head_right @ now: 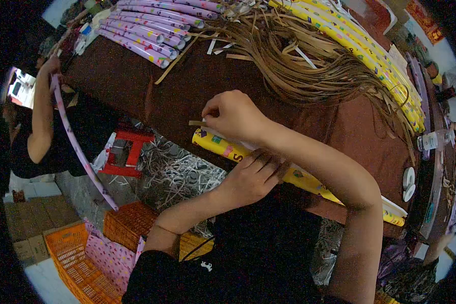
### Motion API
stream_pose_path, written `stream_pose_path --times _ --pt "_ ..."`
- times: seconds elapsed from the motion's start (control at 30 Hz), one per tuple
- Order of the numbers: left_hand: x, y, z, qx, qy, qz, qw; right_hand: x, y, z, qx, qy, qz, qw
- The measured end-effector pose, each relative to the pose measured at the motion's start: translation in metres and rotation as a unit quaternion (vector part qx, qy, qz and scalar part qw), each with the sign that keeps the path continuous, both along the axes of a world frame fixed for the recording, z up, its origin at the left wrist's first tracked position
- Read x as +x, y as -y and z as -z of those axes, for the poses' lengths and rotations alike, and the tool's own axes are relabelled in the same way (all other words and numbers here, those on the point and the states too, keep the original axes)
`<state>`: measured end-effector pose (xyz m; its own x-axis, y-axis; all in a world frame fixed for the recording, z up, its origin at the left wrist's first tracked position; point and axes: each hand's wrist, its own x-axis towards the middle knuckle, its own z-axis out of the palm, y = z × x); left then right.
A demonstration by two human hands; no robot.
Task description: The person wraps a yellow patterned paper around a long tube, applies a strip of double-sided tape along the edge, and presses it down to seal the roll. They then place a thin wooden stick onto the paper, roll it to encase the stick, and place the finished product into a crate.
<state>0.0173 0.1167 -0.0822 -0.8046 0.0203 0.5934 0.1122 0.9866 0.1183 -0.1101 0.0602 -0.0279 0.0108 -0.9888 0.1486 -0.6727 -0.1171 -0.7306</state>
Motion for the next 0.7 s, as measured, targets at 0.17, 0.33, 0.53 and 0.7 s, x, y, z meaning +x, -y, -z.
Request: stream_pose_path --times 0.17,0.33,0.53,0.7 --pt "-0.001 0.0 -0.002 0.012 0.004 0.001 1.0 -0.005 0.008 -0.004 0.134 0.144 0.035 0.98" --pt "-0.001 0.001 -0.006 0.011 0.012 0.001 1.0 -0.011 0.014 -0.004 0.239 0.276 0.053 0.929" --pt "-0.001 0.0 -0.005 0.01 0.009 -0.003 1.0 -0.013 0.017 -0.005 0.244 0.194 0.025 0.95" --pt "-0.001 0.0 -0.004 0.005 0.017 -0.006 1.0 -0.012 0.021 -0.007 0.316 0.231 0.067 0.918"
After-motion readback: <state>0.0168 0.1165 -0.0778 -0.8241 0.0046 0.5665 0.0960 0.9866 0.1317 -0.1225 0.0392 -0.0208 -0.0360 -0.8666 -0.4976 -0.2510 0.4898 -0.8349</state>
